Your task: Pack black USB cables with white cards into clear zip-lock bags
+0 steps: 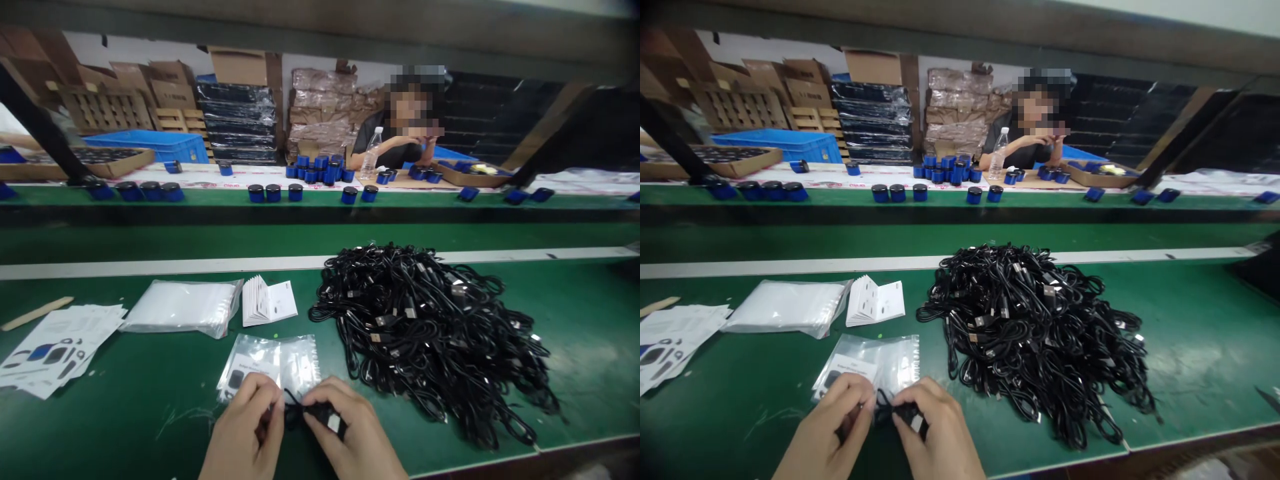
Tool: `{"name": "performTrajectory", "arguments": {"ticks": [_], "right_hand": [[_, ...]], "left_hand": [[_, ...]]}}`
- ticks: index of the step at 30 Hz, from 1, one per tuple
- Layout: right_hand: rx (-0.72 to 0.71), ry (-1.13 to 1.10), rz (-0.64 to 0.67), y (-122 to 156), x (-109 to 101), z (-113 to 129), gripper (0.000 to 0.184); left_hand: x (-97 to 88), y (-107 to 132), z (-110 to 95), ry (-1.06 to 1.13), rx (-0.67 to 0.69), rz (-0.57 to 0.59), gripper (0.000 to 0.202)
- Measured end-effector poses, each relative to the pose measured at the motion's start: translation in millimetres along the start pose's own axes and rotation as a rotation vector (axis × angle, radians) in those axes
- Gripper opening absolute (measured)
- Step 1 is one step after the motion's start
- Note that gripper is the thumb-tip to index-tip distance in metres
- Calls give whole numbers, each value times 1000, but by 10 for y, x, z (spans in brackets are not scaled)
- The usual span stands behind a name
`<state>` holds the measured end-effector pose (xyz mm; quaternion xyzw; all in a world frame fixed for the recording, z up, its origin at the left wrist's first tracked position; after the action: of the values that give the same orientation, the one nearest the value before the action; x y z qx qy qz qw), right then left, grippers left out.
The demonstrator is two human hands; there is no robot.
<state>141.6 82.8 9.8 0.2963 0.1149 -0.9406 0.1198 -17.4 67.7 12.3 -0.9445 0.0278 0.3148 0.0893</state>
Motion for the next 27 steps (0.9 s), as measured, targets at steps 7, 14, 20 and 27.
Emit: {"name": "performTrajectory", "arguments": {"ticks": [7, 14, 20, 27], "right_hand": [[13, -129, -291, 27, 103, -11, 15], [-49, -119, -355, 81, 206, 55, 19], [51, -107, -236, 28, 233, 68, 20], [-63, -47, 383, 51, 154, 62, 62]], "left_hand": [[28, 99, -1, -69, 80, -196, 23], [61, 141, -47, -3, 47, -220, 24], [79, 198, -102, 48, 57, -296, 20], [54, 205, -52, 5, 94, -278, 19]]}}
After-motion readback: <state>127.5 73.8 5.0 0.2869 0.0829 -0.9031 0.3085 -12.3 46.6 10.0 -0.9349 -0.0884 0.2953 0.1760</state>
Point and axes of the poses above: each hand's wrist, its own y-axis away from the middle knuckle, its own x-axis out of the palm, z = x × y, the point moved 3 cm from there along -y, towards the middle knuckle, and after that the axes turned 12 degrees about y, right-handed, at the moved point
